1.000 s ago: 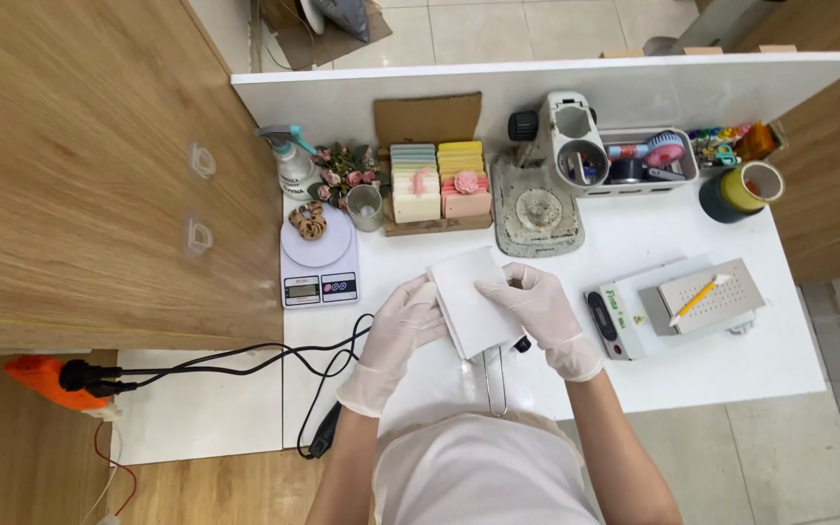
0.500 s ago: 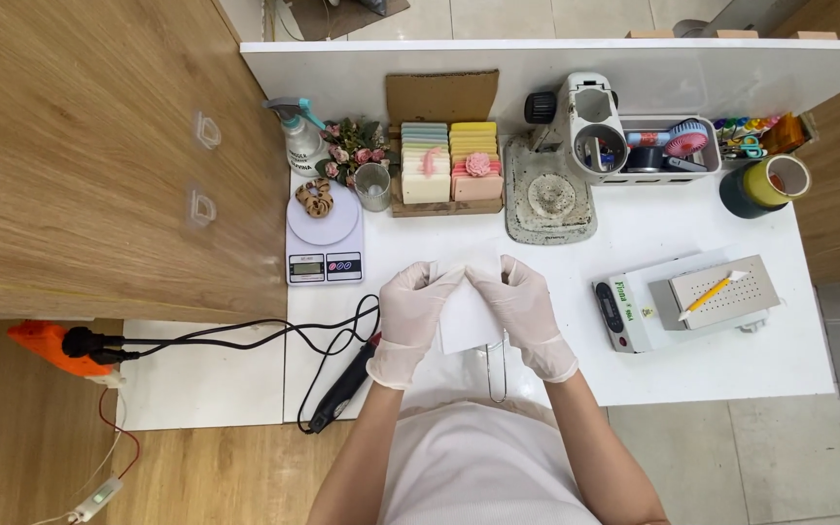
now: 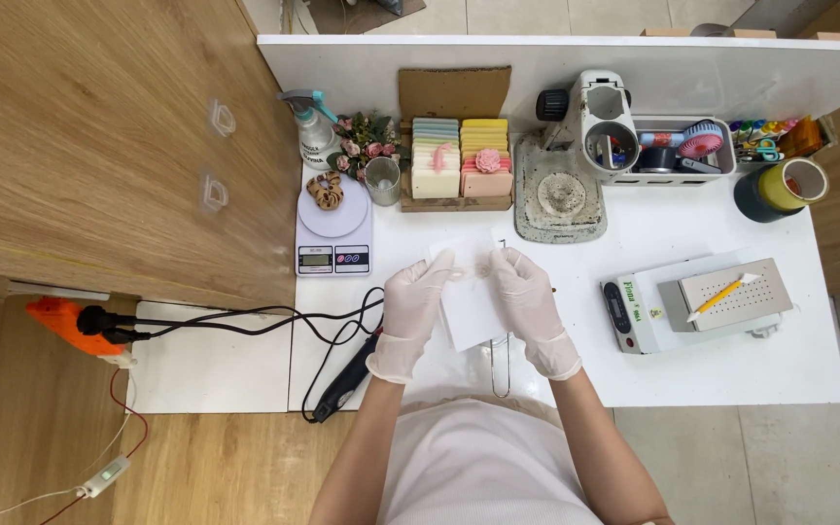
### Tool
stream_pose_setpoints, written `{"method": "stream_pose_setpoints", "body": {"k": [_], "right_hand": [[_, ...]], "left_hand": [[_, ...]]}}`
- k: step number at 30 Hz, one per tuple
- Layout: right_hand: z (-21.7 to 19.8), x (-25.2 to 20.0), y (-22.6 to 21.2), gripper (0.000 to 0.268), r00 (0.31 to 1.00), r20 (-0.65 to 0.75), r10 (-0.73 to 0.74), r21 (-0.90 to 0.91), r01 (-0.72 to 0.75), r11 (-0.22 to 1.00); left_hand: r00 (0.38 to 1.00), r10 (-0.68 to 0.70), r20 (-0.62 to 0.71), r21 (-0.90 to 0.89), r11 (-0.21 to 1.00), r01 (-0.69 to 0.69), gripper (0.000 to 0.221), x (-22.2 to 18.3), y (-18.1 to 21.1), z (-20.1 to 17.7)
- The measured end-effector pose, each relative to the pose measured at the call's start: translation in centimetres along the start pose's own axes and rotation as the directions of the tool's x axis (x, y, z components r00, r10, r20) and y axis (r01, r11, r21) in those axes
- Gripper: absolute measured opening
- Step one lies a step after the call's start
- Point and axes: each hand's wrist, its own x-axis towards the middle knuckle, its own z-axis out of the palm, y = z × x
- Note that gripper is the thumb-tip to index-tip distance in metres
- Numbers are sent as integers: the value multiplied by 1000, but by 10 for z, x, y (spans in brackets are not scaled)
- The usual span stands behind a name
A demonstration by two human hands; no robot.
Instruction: The recorder extracts wax designs from a melting pot and smooths them between paper/sheets, then uses a heat gun to finish decorative wax pieces.
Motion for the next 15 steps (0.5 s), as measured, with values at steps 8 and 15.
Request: {"method": "stream_pose_setpoints", "body": {"k": [8, 15], "right_hand": [[26, -14, -43, 30, 999, 52, 4, -185, 5, 983], [32, -16, -48, 30, 990, 28, 136, -99, -132, 986]], "left_hand": [[999, -31, -20, -30, 999, 31, 29, 8, -25, 1], [990, -130, 51, -225, 965, 138, 28, 20, -28, -9]]}}
